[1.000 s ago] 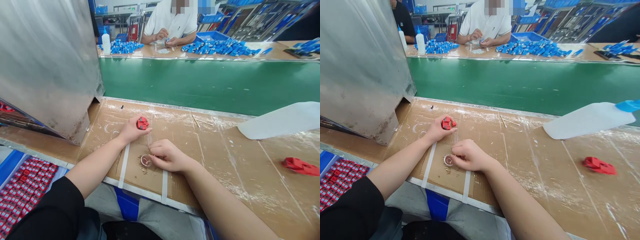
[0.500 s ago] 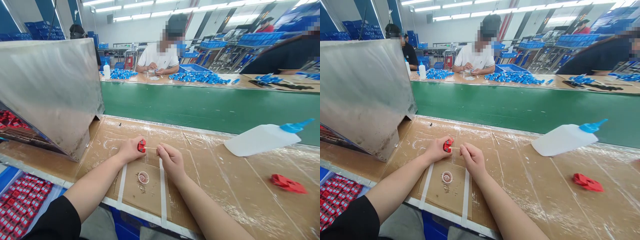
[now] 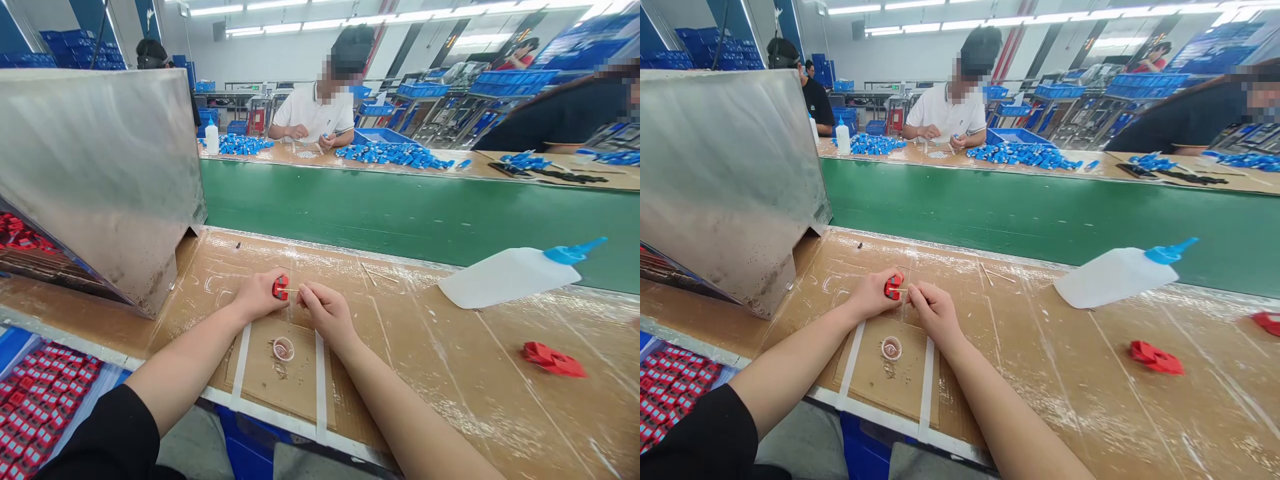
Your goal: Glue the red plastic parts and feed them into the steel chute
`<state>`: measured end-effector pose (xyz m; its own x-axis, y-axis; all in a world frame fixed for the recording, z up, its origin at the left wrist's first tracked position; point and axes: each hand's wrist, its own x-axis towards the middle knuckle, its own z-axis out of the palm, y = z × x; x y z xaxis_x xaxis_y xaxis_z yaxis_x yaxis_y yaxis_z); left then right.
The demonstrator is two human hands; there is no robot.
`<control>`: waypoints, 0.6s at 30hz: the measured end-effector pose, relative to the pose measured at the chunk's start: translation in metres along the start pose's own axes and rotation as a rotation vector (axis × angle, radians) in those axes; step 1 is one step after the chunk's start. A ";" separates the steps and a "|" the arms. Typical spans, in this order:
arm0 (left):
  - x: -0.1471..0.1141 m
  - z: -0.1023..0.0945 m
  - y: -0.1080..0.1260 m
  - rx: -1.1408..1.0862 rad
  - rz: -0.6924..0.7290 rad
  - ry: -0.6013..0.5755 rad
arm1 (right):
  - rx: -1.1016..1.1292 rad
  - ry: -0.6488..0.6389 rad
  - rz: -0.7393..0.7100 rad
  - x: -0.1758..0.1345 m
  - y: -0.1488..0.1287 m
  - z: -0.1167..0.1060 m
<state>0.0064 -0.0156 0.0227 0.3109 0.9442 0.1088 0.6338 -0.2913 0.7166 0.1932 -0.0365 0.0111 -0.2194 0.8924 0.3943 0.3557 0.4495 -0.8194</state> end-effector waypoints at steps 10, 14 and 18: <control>0.003 0.001 -0.001 -0.010 0.014 0.006 | -0.005 0.020 0.005 0.002 0.001 -0.001; 0.004 0.002 -0.003 -0.009 0.027 0.020 | -0.024 0.020 -0.029 0.002 0.001 -0.002; 0.004 0.003 -0.005 -0.004 0.013 0.013 | -0.062 0.053 -0.062 0.002 0.000 -0.003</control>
<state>0.0065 -0.0107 0.0181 0.3094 0.9424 0.1271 0.6270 -0.3026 0.7178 0.1955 -0.0347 0.0127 -0.1947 0.8631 0.4660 0.3987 0.5037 -0.7664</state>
